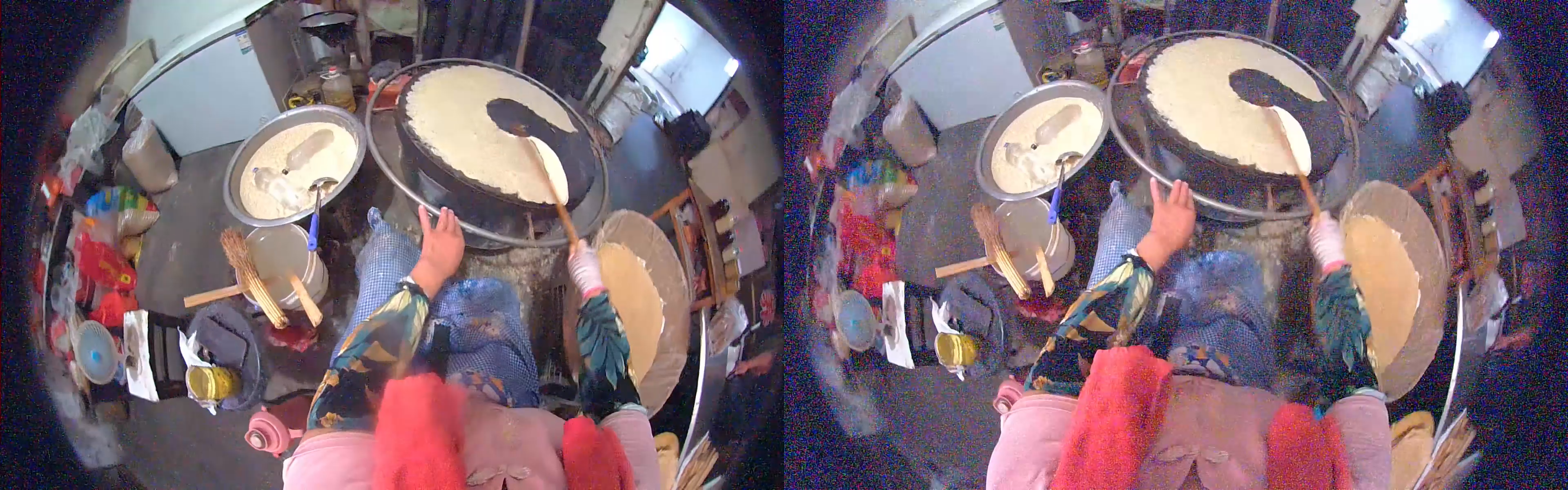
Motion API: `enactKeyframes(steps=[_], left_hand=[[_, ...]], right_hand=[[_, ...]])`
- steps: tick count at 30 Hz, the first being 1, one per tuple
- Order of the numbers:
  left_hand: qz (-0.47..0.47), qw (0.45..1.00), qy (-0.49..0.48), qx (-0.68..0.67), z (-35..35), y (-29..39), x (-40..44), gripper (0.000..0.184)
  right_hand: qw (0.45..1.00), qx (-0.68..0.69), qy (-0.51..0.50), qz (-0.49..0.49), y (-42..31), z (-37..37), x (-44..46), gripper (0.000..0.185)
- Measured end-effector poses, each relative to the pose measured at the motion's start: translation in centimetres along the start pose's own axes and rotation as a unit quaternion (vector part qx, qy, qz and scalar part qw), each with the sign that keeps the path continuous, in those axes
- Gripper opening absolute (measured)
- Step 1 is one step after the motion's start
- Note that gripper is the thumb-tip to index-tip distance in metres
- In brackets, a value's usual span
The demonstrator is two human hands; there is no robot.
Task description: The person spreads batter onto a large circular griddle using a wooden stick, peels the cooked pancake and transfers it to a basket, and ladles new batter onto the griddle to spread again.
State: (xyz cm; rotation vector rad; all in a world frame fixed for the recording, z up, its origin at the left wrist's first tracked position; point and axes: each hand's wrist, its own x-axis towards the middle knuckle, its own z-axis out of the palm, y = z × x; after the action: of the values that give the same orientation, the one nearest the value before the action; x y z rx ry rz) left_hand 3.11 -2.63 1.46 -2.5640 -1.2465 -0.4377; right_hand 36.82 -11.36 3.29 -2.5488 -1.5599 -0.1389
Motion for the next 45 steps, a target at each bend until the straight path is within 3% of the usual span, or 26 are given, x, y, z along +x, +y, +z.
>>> enactKeyframes(steps=[2,6,8,10,14,15,16,19,22,25,26,28,30,31,34,36,38,40,43,45], left_hand=[[-0.01,1.0,0.002,0.01,0.0,-0.5,-0.1,0.041],[-0.037,0.998,-0.045,-0.014,-0.2,-1.8,0.4,0.041],[-0.032,0.999,-0.015,-0.009,0.7,-2.2,0.0,0.041],[-0.046,0.999,0.004,-0.008,0.7,-2.9,0.4,0.04],[-0.061,0.998,-0.021,0.012,0.9,-4.4,0.7,0.038],[-0.067,0.998,-0.017,0.012,0.8,-4.8,1.2,0.038],[-0.071,0.997,-0.02,0.029,0.9,-5.0,1.3,0.038],[-0.079,0.995,-0.034,0.044,0.6,-5.4,1.3,0.037],[-0.089,0.994,-0.034,0.058,1.1,-6.5,1.1,0.034],[-0.111,0.992,-0.019,0.047,1.8,-7.7,1.7,0.035],[-0.12,0.992,-0.025,0.031,1.9,-8.1,1.7,0.037],[-0.123,0.992,-0.03,0.017,2.1,-8.4,1.7,0.038],[-0.145,0.988,0.004,0.053,2.1,-8.7,1.3,0.038],[-0.163,0.985,-0.026,0.057,1.6,-8.5,1.5,0.039],[-0.075,0.995,0.055,-0.024,0.4,-4.0,2.2,0.036],[-0.001,0.992,0.1,-0.081,-1.1,1.6,1.9,0.034],[0.043,0.995,0.009,-0.092,-0.2,5.3,1.2,0.043],[0.03,0.998,0.026,-0.055,1.7,6.6,0.6,0.047],[0.049,0.999,-0.019,0.004,1.2,5.8,0.0,0.048],[0.063,0.995,-0.063,0.039,0.1,5.0,-0.6,0.051]], right_hand=[[0.998,0.025,0.052,-0.014,1.8,0.8,2.1,0.023],[0.999,0.009,0.026,-0.029,-0.2,-0.1,2.0,0.024],[0.999,0.007,-0.003,-0.039,0.9,0.9,1.9,0.024],[0.998,0.004,0.058,-0.006,2.3,2.6,3.6,0.023],[0.998,0.009,0.043,-0.037,-0.2,0.0,2.7,0.023],[0.999,0.019,-0.026,-0.038,-2.4,-3.1,0.8,0.022],[0.995,-0.058,-0.075,-0.034,-2.4,-2.2,0.7,0.023],[0.997,-0.003,-0.019,0.071,1.5,0.9,3.1,0.025],[0.999,0.014,0.037,-0.03,0.9,0.5,3.6,0.025],[0.995,-0.04,-0.035,-0.081,-2.5,-2.6,-0.6,0.022],[0.995,-0.02,-0.064,-0.074,-1.3,0.0,-0.6,0.022],[0.999,0.001,0.038,-0.013,0.5,0.3,0.0,0.023],[0.997,0.044,0.061,0.002,1.6,1.0,2.8,0.022],[0.997,0.038,0.066,-0.017,0.9,0.4,2.5,0.022],[0.995,0.026,0.023,-0.09,-1.7,-2.1,0.4,0.023],[0.985,0.171,-0.036,0.003,1.2,2.9,1.9,0.023],[0.999,-0.002,0.047,0.001,1.8,3.1,3.9,0.026],[0.999,0.007,0.037,0.02,-0.2,1.1,4.0,0.028],[0.998,-0.021,0.003,-0.062,-3.2,-1.5,1.2,0.025],[0.999,-0.022,0.013,-0.047,-0.6,2.3,1.0,0.024]])
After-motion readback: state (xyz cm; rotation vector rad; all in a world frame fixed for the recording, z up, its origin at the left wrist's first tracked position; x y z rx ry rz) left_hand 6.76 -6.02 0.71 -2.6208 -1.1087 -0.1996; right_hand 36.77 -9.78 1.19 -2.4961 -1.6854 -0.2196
